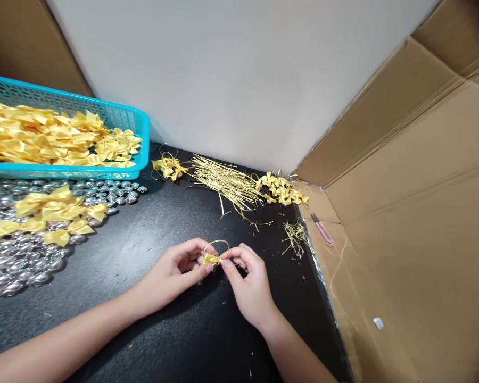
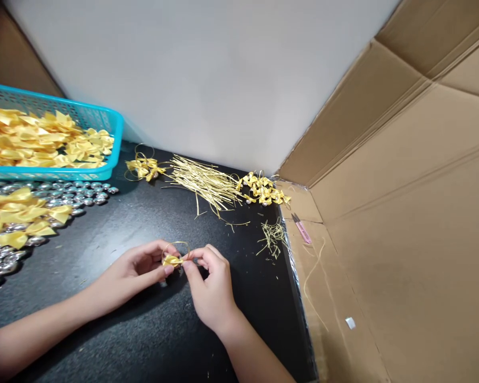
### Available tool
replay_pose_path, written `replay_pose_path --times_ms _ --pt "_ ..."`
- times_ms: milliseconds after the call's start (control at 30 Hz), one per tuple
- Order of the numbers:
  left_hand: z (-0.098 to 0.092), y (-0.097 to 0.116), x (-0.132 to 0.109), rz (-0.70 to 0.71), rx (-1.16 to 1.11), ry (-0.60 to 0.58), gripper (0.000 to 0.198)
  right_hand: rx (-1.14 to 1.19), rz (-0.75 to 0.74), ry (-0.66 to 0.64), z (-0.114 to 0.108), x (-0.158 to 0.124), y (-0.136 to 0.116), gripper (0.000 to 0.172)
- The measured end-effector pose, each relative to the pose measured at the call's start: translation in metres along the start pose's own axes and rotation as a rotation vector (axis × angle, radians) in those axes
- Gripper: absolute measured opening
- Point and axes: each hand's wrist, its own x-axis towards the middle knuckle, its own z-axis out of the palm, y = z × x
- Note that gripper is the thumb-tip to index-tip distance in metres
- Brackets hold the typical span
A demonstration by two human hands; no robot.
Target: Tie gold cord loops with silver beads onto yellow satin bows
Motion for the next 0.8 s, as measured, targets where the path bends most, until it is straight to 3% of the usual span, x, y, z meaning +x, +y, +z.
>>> replay_pose_path --times_ms 400,800 --pt "-0.0025 -0.0015 0.0031 0.010 -0.056 -0.020 0.017 -0.095 -0.048 0.010 0.0007 -0.0003 -0.0045 0.006" --pt "-0.0016 -0.0014 0.0028 -0.008 -0.090 -0.045 0.024 -0.082 -0.093 0.055 0.0016 -0.0017 -0.0002 0.009"
